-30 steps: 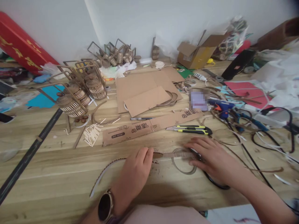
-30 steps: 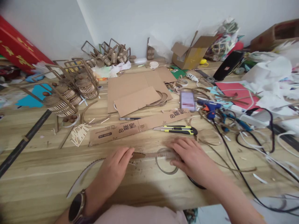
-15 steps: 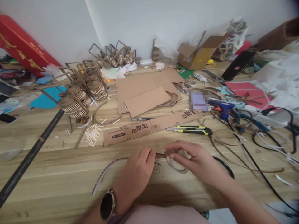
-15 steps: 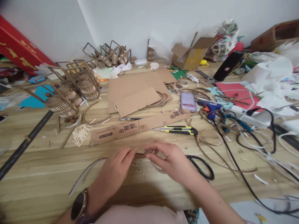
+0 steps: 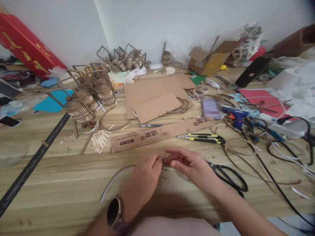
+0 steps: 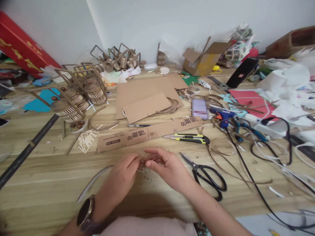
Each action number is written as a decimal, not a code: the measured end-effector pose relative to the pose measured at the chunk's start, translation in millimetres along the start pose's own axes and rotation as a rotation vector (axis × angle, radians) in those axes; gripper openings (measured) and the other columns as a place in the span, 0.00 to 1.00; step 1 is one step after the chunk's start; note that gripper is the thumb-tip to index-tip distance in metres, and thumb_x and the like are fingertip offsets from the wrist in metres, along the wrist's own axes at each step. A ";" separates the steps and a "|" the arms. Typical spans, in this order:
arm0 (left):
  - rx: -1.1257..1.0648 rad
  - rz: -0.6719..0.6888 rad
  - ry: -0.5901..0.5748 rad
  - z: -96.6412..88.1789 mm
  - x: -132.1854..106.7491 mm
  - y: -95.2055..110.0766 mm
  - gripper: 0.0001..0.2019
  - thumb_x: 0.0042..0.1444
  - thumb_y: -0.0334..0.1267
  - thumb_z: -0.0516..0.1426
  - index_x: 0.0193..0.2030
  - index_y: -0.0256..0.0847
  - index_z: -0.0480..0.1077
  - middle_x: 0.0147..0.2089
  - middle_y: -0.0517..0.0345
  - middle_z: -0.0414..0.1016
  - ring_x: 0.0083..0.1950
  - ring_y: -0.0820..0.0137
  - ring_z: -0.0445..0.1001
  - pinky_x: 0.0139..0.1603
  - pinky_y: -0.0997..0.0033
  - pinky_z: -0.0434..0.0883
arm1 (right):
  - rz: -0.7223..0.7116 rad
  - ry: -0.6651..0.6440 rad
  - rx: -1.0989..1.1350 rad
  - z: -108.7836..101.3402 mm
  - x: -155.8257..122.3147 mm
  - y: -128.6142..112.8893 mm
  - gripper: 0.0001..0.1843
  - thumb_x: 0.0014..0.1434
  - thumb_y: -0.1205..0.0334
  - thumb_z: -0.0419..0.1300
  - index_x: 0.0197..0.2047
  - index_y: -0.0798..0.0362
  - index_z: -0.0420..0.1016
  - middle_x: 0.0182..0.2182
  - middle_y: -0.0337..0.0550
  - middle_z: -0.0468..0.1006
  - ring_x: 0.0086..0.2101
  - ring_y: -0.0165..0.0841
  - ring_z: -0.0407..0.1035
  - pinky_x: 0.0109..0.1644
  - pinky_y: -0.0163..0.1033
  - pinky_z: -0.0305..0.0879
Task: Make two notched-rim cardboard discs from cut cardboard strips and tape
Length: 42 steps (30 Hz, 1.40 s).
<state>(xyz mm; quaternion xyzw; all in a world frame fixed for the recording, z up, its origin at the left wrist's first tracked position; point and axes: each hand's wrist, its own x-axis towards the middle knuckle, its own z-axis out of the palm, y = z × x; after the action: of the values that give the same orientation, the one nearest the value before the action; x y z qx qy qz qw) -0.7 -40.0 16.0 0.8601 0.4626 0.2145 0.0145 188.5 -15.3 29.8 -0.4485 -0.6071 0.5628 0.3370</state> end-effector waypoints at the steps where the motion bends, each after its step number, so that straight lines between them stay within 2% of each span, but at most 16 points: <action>1: -0.013 0.001 0.015 0.7 -0.3 -0.6 0.16 0.61 0.20 0.46 0.46 0.37 0.70 0.42 0.52 0.77 0.40 0.65 0.77 0.41 0.64 0.77 | -0.028 0.000 -0.009 0.4 -1.2 0.5 0.17 0.56 0.56 0.63 0.49 0.49 0.74 0.36 0.42 0.82 0.37 0.34 0.77 0.42 0.41 0.75; 3: -0.042 -0.007 0.032 2.1 -0.7 -1.6 0.16 0.60 0.19 0.46 0.46 0.37 0.70 0.42 0.52 0.77 0.41 0.65 0.77 0.41 0.64 0.78 | -0.097 0.014 -0.079 1.8 -3.4 1.3 0.15 0.55 0.62 0.62 0.48 0.49 0.72 0.37 0.41 0.80 0.37 0.33 0.76 0.42 0.40 0.74; 6: -0.084 -0.027 0.032 3.9 -0.7 -3.2 0.17 0.60 0.18 0.47 0.48 0.37 0.69 0.43 0.51 0.77 0.43 0.64 0.77 0.44 0.62 0.78 | -0.197 0.059 -0.324 3.9 -4.7 2.8 0.15 0.54 0.68 0.60 0.46 0.47 0.72 0.39 0.41 0.77 0.35 0.32 0.73 0.41 0.39 0.72; 10: -0.157 -0.103 0.059 4.9 -1.6 -11.3 0.22 0.60 0.18 0.46 0.58 0.37 0.65 0.45 0.49 0.77 0.43 0.64 0.78 0.44 0.61 0.78 | -0.214 0.063 -0.543 3.7 0.1 9.3 0.20 0.55 0.70 0.56 0.51 0.48 0.70 0.38 0.42 0.77 0.35 0.34 0.72 0.40 0.40 0.69; 14: -0.199 -0.188 0.116 1.0 -3.9 -27.9 0.24 0.60 0.19 0.46 0.60 0.40 0.64 0.45 0.51 0.78 0.44 0.66 0.78 0.45 0.63 0.77 | -0.142 0.061 -0.485 -3.3 12.3 11.4 0.17 0.55 0.67 0.56 0.49 0.50 0.73 0.33 0.39 0.78 0.32 0.32 0.71 0.37 0.38 0.68; 18: -0.196 -0.304 0.173 -5.6 -1.1 -43.6 0.20 0.62 0.23 0.47 0.58 0.40 0.65 0.46 0.50 0.79 0.45 0.64 0.79 0.44 0.61 0.77 | -0.075 0.128 -0.323 -16.2 36.5 4.9 0.12 0.55 0.58 0.59 0.42 0.52 0.75 0.29 0.39 0.77 0.29 0.31 0.71 0.33 0.37 0.67; 22: -0.251 -0.405 0.276 -7.8 9.4 -57.2 0.14 0.66 0.31 0.49 0.56 0.39 0.66 0.47 0.48 0.79 0.45 0.64 0.80 0.46 0.59 0.77 | -0.103 0.197 -0.317 -30.3 74.2 1.7 0.18 0.57 0.52 0.57 0.46 0.54 0.73 0.35 0.45 0.80 0.34 0.36 0.74 0.40 0.42 0.71; 25: -0.198 -0.418 0.327 -7.1 14.0 -67.4 0.16 0.67 0.32 0.48 0.60 0.36 0.64 0.54 0.42 0.76 0.53 0.61 0.77 0.53 0.56 0.75 | -0.144 0.347 -0.377 -38.3 91.5 -0.8 0.24 0.56 0.52 0.58 0.53 0.56 0.69 0.50 0.57 0.76 0.50 0.45 0.70 0.54 0.54 0.65; 28: -0.097 -0.417 0.299 -6.1 12.0 -73.3 0.18 0.66 0.30 0.47 0.61 0.36 0.63 0.57 0.41 0.73 0.57 0.58 0.73 0.55 0.53 0.73 | -0.236 0.432 -0.511 -35.7 77.6 -1.9 0.22 0.57 0.53 0.59 0.53 0.53 0.69 0.55 0.57 0.72 0.58 0.49 0.62 0.61 0.57 0.56; 30: -0.067 -0.441 0.240 -5.5 9.4 -72.9 0.18 0.66 0.29 0.47 0.60 0.37 0.64 0.51 0.45 0.77 0.50 0.59 0.77 0.49 0.55 0.75 | -0.325 0.319 -0.691 -27.0 51.6 3.4 0.14 0.63 0.53 0.56 0.49 0.50 0.72 0.47 0.52 0.76 0.49 0.45 0.69 0.55 0.53 0.64; 32: -0.055 -0.443 0.186 -5.1 8.2 -69.1 0.17 0.66 0.29 0.48 0.60 0.37 0.65 0.46 0.47 0.79 0.45 0.60 0.78 0.44 0.57 0.76 | -0.350 0.186 -0.859 -18.0 20.4 16.2 0.09 0.63 0.55 0.57 0.43 0.49 0.74 0.39 0.48 0.77 0.42 0.44 0.71 0.46 0.50 0.68; 36: -0.059 -0.381 0.096 -3.7 10.5 -56.4 0.15 0.65 0.31 0.51 0.58 0.38 0.66 0.43 0.50 0.78 0.42 0.63 0.78 0.40 0.62 0.76 | -0.329 0.022 -1.047 -21.8 -23.9 52.3 0.05 0.63 0.59 0.59 0.35 0.47 0.74 0.36 0.45 0.77 0.36 0.40 0.70 0.39 0.44 0.68; 37: -0.047 -0.363 0.077 -3.0 11.1 -52.8 0.15 0.65 0.31 0.51 0.58 0.38 0.66 0.43 0.51 0.78 0.41 0.63 0.78 0.39 0.63 0.76 | -0.341 0.043 -1.093 -26.6 -28.4 58.1 0.06 0.63 0.60 0.57 0.35 0.47 0.75 0.36 0.45 0.78 0.35 0.40 0.70 0.39 0.44 0.67; 39: 0.002 -0.309 0.043 -1.2 11.1 -45.7 0.14 0.66 0.30 0.50 0.56 0.38 0.66 0.41 0.52 0.76 0.39 0.64 0.78 0.37 0.65 0.75 | -0.355 0.212 -1.178 -33.5 -30.5 59.0 0.09 0.64 0.60 0.55 0.35 0.47 0.76 0.36 0.48 0.79 0.34 0.42 0.70 0.37 0.46 0.66; 41: 0.068 -0.233 0.015 0.6 9.1 -38.5 0.14 0.66 0.28 0.48 0.56 0.36 0.66 0.39 0.52 0.75 0.37 0.64 0.77 0.35 0.65 0.75 | -0.338 0.366 -1.129 -29.4 -25.8 44.5 0.11 0.64 0.56 0.54 0.38 0.48 0.77 0.37 0.50 0.79 0.37 0.45 0.71 0.38 0.49 0.66; 42: 0.103 -0.195 -0.001 1.1 7.5 -35.1 0.15 0.66 0.27 0.48 0.57 0.34 0.65 0.38 0.52 0.75 0.37 0.64 0.77 0.35 0.65 0.75 | -0.323 0.390 -1.023 -22.3 -21.3 33.1 0.13 0.64 0.53 0.54 0.38 0.49 0.77 0.36 0.51 0.79 0.38 0.45 0.71 0.40 0.49 0.67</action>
<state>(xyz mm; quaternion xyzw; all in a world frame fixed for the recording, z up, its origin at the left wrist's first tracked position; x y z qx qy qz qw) -24.4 -13.7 9.8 0.8108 0.5543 0.1878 -0.0088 222.2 -27.7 2.3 -0.5516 -0.7898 0.0456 0.2645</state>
